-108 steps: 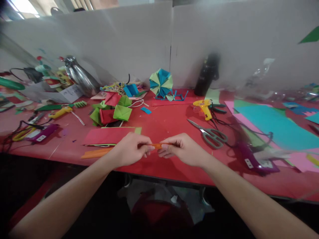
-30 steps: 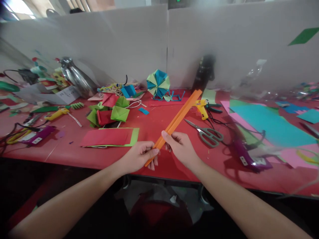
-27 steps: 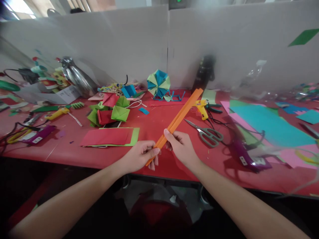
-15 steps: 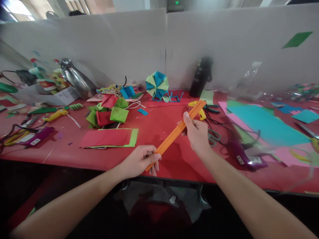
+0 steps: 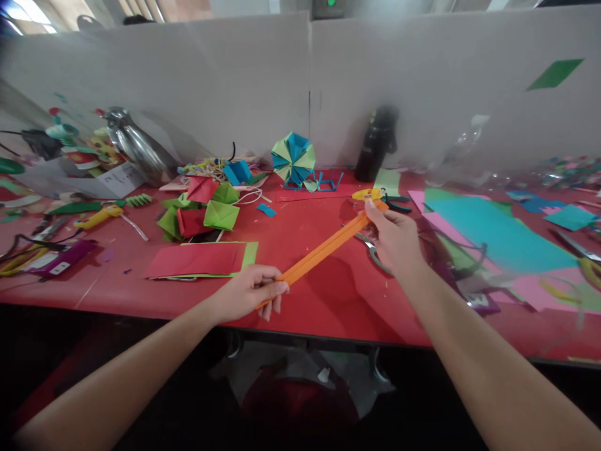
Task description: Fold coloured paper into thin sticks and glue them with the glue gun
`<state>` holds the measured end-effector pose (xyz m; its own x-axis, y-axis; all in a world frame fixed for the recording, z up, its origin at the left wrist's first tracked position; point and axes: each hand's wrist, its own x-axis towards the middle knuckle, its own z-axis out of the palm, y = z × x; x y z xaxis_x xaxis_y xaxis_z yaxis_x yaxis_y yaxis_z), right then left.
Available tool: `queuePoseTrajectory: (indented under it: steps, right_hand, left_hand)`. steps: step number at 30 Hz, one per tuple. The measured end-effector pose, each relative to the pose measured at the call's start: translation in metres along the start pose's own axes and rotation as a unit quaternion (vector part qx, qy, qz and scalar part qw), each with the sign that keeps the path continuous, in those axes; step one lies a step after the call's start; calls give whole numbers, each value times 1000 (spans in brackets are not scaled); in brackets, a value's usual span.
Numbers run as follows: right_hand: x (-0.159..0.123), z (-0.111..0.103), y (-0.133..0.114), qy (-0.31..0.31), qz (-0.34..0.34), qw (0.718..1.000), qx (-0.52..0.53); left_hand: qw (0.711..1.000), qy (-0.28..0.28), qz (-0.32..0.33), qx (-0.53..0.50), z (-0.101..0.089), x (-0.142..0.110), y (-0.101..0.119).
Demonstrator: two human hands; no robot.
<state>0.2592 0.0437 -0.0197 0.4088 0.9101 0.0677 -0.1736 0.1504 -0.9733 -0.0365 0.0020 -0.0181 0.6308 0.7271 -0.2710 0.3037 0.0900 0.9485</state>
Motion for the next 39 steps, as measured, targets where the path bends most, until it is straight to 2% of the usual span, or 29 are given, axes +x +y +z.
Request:
queuePoseTrajectory:
  steps: [2,4,6,9,10,12,13,17,19,22,26,29,31,32,33,35,37,39]
  right_hand:
    - [3,-9,-4,-33,34,999,-18]
    - [4,-19,-8,-99,73,990,-69]
    - [1,-24,-10,-195,100,965,-147]
    - [-13,-19,-10,-348,133,899,-232]
    - [-20,-13,-8,-383,147,881,-237]
    - [-37,0,-2,-422,169,862,-226]
    - [-46,7,2,-436,181,853,-220]
    - [-79,31,18,-425,248,851,-182]
    - [-89,39,23,-421,280,848,-160]
    - [-95,46,25,-418,320,835,-160]
    - [-90,52,24,-404,279,837,-243]
    - [-82,52,21,-391,280,826,-294]
    - [-75,50,20,-374,295,826,-300]
    - [-72,49,20,-370,299,827,-299]
    - [-70,48,21,-370,304,825,-299]
    - [-66,46,22,-380,313,817,-301]
    - [-65,46,25,-393,322,805,-305]
    - [-64,46,26,-416,321,785,-327]
  left_hand:
    - [999,28,11,26,-22,-2,4]
    - [996,77,31,42,-47,-4,6]
    - [985,167,37,6,-70,-3,7]
    - [940,310,52,-129,-90,9,3]
    - [924,335,66,-170,-92,17,2]
    - [885,388,123,-226,-94,38,-1]
    - [874,401,134,-239,-94,50,-1]
    - [892,356,152,-233,-94,99,1]
    - [905,369,133,-167,-93,122,3]
    - [929,345,97,-91,-85,154,2]
    - [945,313,77,-49,-73,184,-5]
    - [937,339,83,16,-71,188,-9]
    - [911,361,125,158,-72,182,-10]
    - [887,353,154,256,-72,176,-10]
    - [866,316,179,344,-72,170,-9]
    - [841,198,208,458,-70,158,-9]
    - [835,105,198,502,-66,150,-10]
    - [839,69,173,512,-62,145,-12]
